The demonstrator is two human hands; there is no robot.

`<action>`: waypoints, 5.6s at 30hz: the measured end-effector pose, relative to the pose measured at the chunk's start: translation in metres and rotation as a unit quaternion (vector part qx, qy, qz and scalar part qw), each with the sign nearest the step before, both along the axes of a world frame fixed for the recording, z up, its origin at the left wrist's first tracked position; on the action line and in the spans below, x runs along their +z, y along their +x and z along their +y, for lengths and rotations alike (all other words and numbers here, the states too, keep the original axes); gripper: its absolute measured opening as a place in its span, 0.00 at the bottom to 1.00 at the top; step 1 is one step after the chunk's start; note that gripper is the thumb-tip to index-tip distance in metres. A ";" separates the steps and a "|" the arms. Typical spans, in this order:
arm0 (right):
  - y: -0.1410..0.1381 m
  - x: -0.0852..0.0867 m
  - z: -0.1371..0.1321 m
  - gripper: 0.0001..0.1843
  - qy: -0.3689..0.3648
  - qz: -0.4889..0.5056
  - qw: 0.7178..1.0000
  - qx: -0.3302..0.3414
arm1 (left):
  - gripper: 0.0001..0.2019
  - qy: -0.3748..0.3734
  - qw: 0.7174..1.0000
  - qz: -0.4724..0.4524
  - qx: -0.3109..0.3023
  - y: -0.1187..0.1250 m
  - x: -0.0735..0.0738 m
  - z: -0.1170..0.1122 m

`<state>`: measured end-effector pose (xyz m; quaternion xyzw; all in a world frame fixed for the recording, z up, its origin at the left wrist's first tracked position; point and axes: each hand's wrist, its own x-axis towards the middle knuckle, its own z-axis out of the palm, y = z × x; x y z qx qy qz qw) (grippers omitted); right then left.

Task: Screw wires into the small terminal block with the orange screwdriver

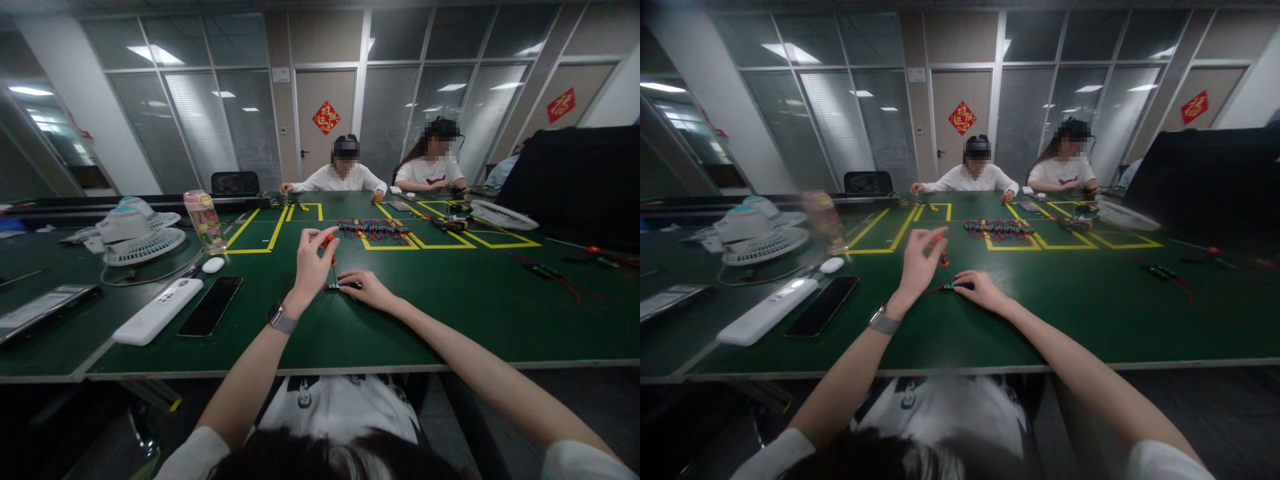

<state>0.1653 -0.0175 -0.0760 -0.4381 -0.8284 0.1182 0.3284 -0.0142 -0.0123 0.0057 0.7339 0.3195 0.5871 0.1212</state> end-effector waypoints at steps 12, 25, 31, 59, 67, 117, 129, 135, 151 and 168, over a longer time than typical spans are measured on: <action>0.000 0.001 0.000 0.11 -0.001 -0.001 1.000 -0.004 | 0.11 -0.010 1.000 -0.024 -0.006 0.000 0.001 0.000; 0.000 0.001 -0.001 0.11 0.002 -0.002 1.000 -0.002 | 0.11 0.005 0.999 -0.014 -0.030 0.000 0.002 -0.003; 0.000 0.000 0.000 0.11 0.004 -0.005 1.000 0.003 | 0.16 0.000 0.993 -0.016 -0.114 0.002 0.001 -0.001; 0.000 0.000 0.000 0.11 0.002 -0.004 1.000 -0.003 | 0.13 0.004 0.995 -0.014 -0.103 0.002 -0.001 -0.001; 0.000 0.000 0.000 0.11 0.001 -0.003 1.000 -0.001 | 0.17 0.015 0.998 0.001 -0.063 0.002 -0.001 0.001; 0.001 -0.002 0.001 0.11 0.003 0.003 1.000 0.001 | 0.16 0.017 0.998 0.000 -0.064 0.001 0.001 -0.002; 0.000 0.000 0.000 0.10 0.002 0.001 1.000 0.003 | 0.10 0.048 0.999 0.003 0.004 0.001 0.002 -0.005; 0.000 0.001 0.000 0.11 0.001 -0.006 1.000 0.003 | 0.13 0.029 0.995 0.000 -0.099 0.003 0.002 -0.006; 0.000 0.001 -0.001 0.11 0.002 -0.007 1.000 -0.001 | 0.11 0.029 0.996 -0.015 -0.085 0.003 0.000 -0.004; 0.000 0.001 -0.001 0.11 -0.002 -0.008 1.000 0.002 | 0.11 0.041 0.999 -0.013 -0.006 0.000 0.002 -0.005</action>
